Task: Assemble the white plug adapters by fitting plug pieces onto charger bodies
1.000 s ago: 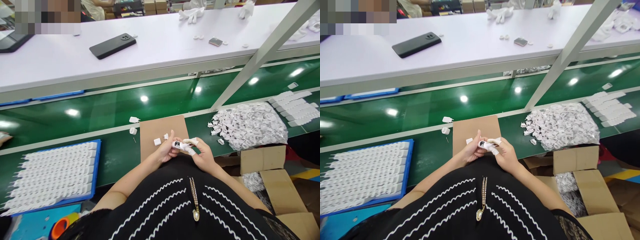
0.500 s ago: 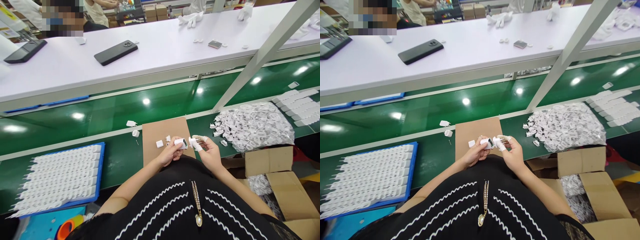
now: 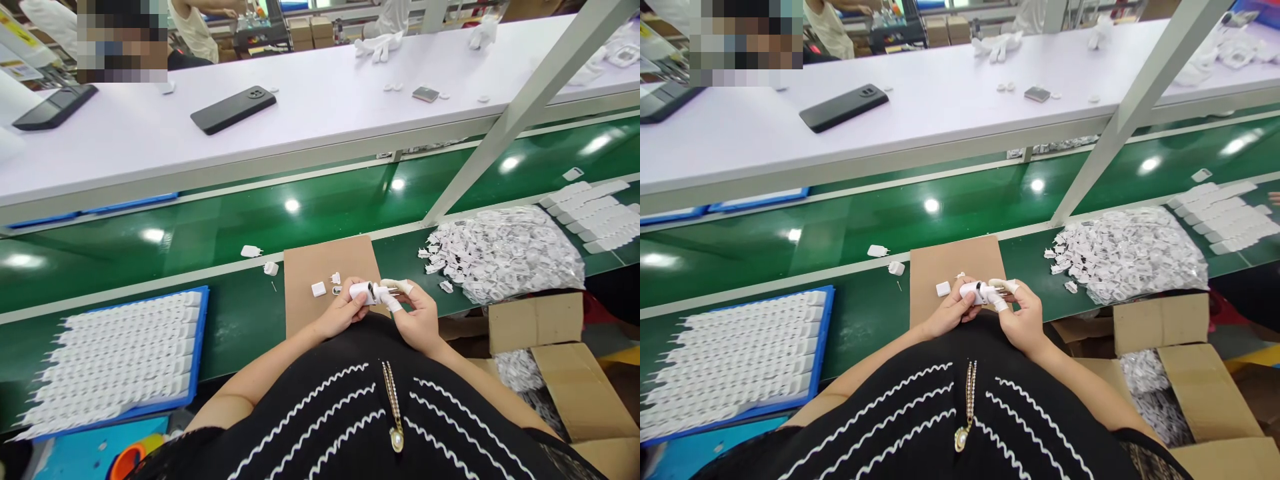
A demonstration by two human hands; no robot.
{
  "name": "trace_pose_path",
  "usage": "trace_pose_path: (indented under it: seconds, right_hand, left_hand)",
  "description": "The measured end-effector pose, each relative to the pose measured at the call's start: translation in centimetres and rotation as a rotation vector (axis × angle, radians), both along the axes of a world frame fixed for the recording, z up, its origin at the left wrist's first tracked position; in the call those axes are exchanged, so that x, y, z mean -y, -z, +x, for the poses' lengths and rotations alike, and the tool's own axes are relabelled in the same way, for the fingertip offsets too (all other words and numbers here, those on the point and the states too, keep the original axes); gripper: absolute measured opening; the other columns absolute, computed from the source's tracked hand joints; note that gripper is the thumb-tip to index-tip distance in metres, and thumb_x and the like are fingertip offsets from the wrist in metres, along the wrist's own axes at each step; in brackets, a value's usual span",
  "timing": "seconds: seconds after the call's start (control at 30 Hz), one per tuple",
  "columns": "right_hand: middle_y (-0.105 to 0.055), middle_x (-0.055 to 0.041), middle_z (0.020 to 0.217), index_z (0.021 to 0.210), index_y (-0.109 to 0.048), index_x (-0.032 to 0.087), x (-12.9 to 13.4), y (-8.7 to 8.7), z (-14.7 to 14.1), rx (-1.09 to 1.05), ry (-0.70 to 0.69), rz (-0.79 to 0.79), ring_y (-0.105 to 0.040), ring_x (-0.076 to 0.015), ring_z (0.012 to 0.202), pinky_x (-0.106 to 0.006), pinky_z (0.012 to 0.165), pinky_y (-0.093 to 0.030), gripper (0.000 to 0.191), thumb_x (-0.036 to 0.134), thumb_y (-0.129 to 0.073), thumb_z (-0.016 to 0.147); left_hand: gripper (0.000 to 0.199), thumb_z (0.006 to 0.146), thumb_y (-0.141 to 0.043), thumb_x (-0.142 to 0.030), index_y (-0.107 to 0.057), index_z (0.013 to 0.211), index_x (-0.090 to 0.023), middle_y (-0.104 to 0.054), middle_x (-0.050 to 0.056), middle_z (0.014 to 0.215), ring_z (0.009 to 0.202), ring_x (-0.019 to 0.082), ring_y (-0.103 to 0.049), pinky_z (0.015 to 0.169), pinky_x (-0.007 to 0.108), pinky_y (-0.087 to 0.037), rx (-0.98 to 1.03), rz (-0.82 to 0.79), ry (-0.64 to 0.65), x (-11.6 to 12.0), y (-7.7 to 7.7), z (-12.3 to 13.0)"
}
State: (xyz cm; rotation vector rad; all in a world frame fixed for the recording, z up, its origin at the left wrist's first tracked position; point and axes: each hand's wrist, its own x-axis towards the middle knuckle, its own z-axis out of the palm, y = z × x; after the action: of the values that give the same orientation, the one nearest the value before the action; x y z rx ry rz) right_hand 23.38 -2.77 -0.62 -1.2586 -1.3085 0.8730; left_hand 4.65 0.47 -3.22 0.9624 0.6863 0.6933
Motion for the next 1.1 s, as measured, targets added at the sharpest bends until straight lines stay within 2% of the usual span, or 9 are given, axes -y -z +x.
trace_pose_path:
  seconds: [0.1, 0.3, 0.43, 0.53, 0.67, 0.8, 0.93, 1.03, 1.1]
  right_hand:
    - [-0.072, -0.0052, 0.101, 0.113, -0.077, 0.024, 0.2, -0.2, 0.2, -0.007, 0.029, 0.000, -0.074, -0.0194, 0.087, -0.031, 0.081, -0.065, 0.021, 0.026, -0.072, 0.093]
    - [-0.073, -0.0052, 0.099, 0.111, -0.078, 0.024, 0.4, -0.3, 0.0, 0.051, -0.003, 0.020, -0.074, -0.0196, 0.086, -0.030, 0.080, -0.065, 0.021, 0.024, -0.071, 0.092]
    - [-0.073, -0.0046, 0.095, 0.107, -0.079, 0.024, 0.4, -0.8, 0.0, 0.104, -0.029, 0.065, -0.074, -0.0185, 0.083, -0.028, 0.077, -0.065, 0.021, 0.019, -0.068, 0.091]
    - [-0.073, -0.0046, 0.093, 0.104, -0.080, 0.023, 0.5, -0.8, 0.0, 0.108, -0.032, 0.075, -0.073, -0.0185, 0.082, -0.028, 0.075, -0.065, 0.022, 0.016, -0.066, 0.089]
    - [-0.072, -0.0050, 0.093, 0.103, -0.079, 0.023, 0.9, -0.2, -0.3, 0.034, -0.028, 0.060, -0.074, -0.0187, 0.080, -0.027, 0.072, -0.066, 0.020, 0.016, -0.068, 0.088]
    - [-0.071, -0.0053, 0.098, 0.107, -0.079, 0.024, 0.9, 0.6, -0.7, -0.093, 0.023, 0.021, -0.075, -0.0195, 0.085, -0.028, 0.076, -0.066, 0.020, 0.021, -0.071, 0.088]
    - [-0.073, -0.0079, 0.102, 0.106, -0.079, 0.022, -0.5, 3.2, -0.5, -0.148, -0.023, -0.150, -0.074, -0.0226, 0.088, -0.033, 0.081, -0.065, 0.024, 0.034, -0.078, 0.085]
    - [-0.076, -0.0102, 0.104, 0.114, -0.077, 0.020, -2.1, 7.2, 0.7, -0.125, -0.115, -0.310, -0.074, -0.0247, 0.090, -0.037, 0.084, -0.064, 0.042, 0.046, -0.079, 0.081]
    - [-0.077, -0.0114, 0.106, 0.126, -0.072, 0.019, -3.1, 10.4, 2.4, -0.002, -0.117, -0.419, -0.074, -0.0255, 0.094, -0.040, 0.086, -0.063, 0.054, 0.051, -0.074, 0.083]
  left_hand:
    - [0.055, 0.092, -0.063, -0.069, -0.037, 0.111, -0.024, -0.047, -0.006, 0.073, 0.056, 0.008, -0.040, 0.050, 0.019, -0.028, 0.008, 0.001, -0.027, 0.1, -0.1, 0.0]
    - [0.052, 0.096, -0.057, -0.067, -0.038, 0.114, -0.022, -0.046, -0.006, 0.068, 0.058, 0.010, -0.040, 0.056, 0.022, -0.031, -0.065, 0.106, 0.048, 0.2, -0.8, -0.1]
    - [0.052, 0.097, -0.053, -0.068, -0.037, 0.116, -0.023, -0.045, -0.006, 0.071, 0.060, 0.011, -0.040, 0.058, 0.024, -0.033, -0.111, 0.142, 0.052, 0.5, -0.3, -0.3]
    - [0.050, 0.099, -0.050, -0.068, -0.038, 0.117, -0.023, -0.049, -0.003, 0.080, 0.066, 0.013, -0.044, 0.063, 0.026, -0.037, -0.230, 0.241, 0.026, 0.7, 0.1, -0.5]
    - [0.050, 0.099, -0.049, -0.068, -0.041, 0.116, -0.022, -0.055, 0.006, 0.101, 0.079, 0.016, -0.052, 0.072, 0.031, -0.042, -0.398, 0.450, -0.026, 0.9, -0.1, -0.6]
    - [0.051, 0.098, -0.051, -0.067, -0.039, 0.118, -0.022, -0.056, 0.004, 0.094, 0.076, 0.016, -0.053, 0.070, 0.031, -0.042, -0.401, 0.466, -0.072, 1.0, -0.3, -0.1]
    - [0.052, 0.097, -0.055, -0.066, -0.035, 0.120, -0.023, -0.057, -0.001, 0.085, 0.067, 0.013, -0.051, 0.066, 0.028, -0.042, -0.289, 0.199, -0.006, 0.1, 1.1, 0.3]
    - [0.056, 0.086, -0.074, -0.060, -0.046, 0.115, -0.022, -0.062, 0.001, 0.092, 0.077, 0.014, -0.057, 0.071, 0.028, -0.045, -0.289, 0.141, 0.053, -1.7, 3.5, 0.0]
    - [0.055, 0.075, -0.085, -0.055, -0.057, 0.107, -0.019, -0.064, 0.004, 0.097, 0.084, 0.016, -0.059, 0.076, 0.029, -0.047, -0.370, 0.152, 0.006, -3.3, 5.7, -0.8]
